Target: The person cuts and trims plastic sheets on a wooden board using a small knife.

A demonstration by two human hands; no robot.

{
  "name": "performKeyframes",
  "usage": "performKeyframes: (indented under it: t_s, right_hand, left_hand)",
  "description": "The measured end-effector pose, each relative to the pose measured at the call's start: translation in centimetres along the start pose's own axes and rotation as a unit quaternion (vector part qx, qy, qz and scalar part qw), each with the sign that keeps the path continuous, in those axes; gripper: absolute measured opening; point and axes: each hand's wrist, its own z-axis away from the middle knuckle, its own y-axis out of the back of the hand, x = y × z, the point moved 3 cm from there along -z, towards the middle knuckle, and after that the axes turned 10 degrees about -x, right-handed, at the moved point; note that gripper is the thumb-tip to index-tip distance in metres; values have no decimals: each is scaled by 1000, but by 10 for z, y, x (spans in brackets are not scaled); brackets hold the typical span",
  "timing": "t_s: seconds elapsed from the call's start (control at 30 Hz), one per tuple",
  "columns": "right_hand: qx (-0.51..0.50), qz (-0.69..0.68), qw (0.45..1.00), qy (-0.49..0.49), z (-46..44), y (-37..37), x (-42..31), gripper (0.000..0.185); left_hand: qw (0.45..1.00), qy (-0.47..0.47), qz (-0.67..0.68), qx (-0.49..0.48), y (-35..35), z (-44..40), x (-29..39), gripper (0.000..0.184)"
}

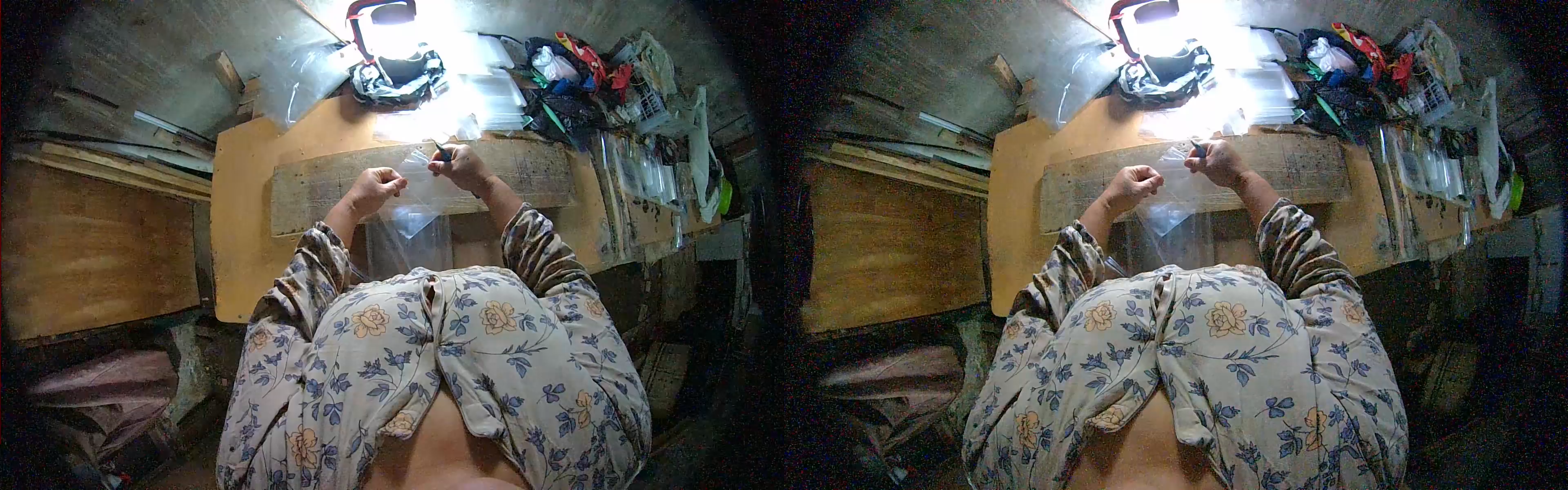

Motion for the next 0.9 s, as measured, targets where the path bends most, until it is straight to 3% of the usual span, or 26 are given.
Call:
performKeyframes:
  t_s: [0.1, 0.27, 0.3, 0.37, 0.43, 0.5, 0.57, 0.63, 0.7, 0.77, 0.83, 0.9]
  right_hand:
    - [-2, -30, 1000, -4, 2, -1, -2, 12]
    - [6, 61, 998, -16, -5, -6, 9, 15]
    - [6, 61, 998, -16, -5, -9, 5, 15]
    - [104, 288, 952, -14, -6, -17, -7, 12]
    - [95, 294, 951, -23, -14, -29, -4, 12]
    - [95, 398, 911, -42, -16, -41, -2, 11]
    - [68, 415, 906, -40, -17, -45, 4, 12]
    - [82, 452, 888, 35, -14, -49, -1, 11]
    - [59, 439, 897, -13, -6, -45, 3, 14]
    - [43, 392, 918, 35, 4, -35, 6, 22]
    - [11, 373, 928, -10, 8, -28, -1, 31]
    - [-78, 383, 911, -133, 10, -20, -14, 28]
  left_hand:
    - [1000, -6, -2, 8, 3, -3, -6, 18]
    - [999, 9, -18, 28, 7, -10, -10, 19]
    - [994, 45, -93, 40, 10, -12, -10, 20]
    - [981, 81, -168, 51, 14, -16, -9, 22]
    - [917, 137, -366, 77, 18, -16, -1, 26]
    - [902, 153, -392, 92, 18, -14, 3, 28]
    - [887, 171, -417, 106, 19, -11, 8, 30]
    - [864, 265, -414, 110, 19, -3, 17, 36]
    - [859, 269, -420, 113, 18, -2, 17, 38]
    - [855, 273, -425, 120, 20, 1, 17, 41]
    - [842, 276, -439, 148, 19, 4, 17, 45]
    - [834, 227, -467, 186, 16, 5, 8, 46]
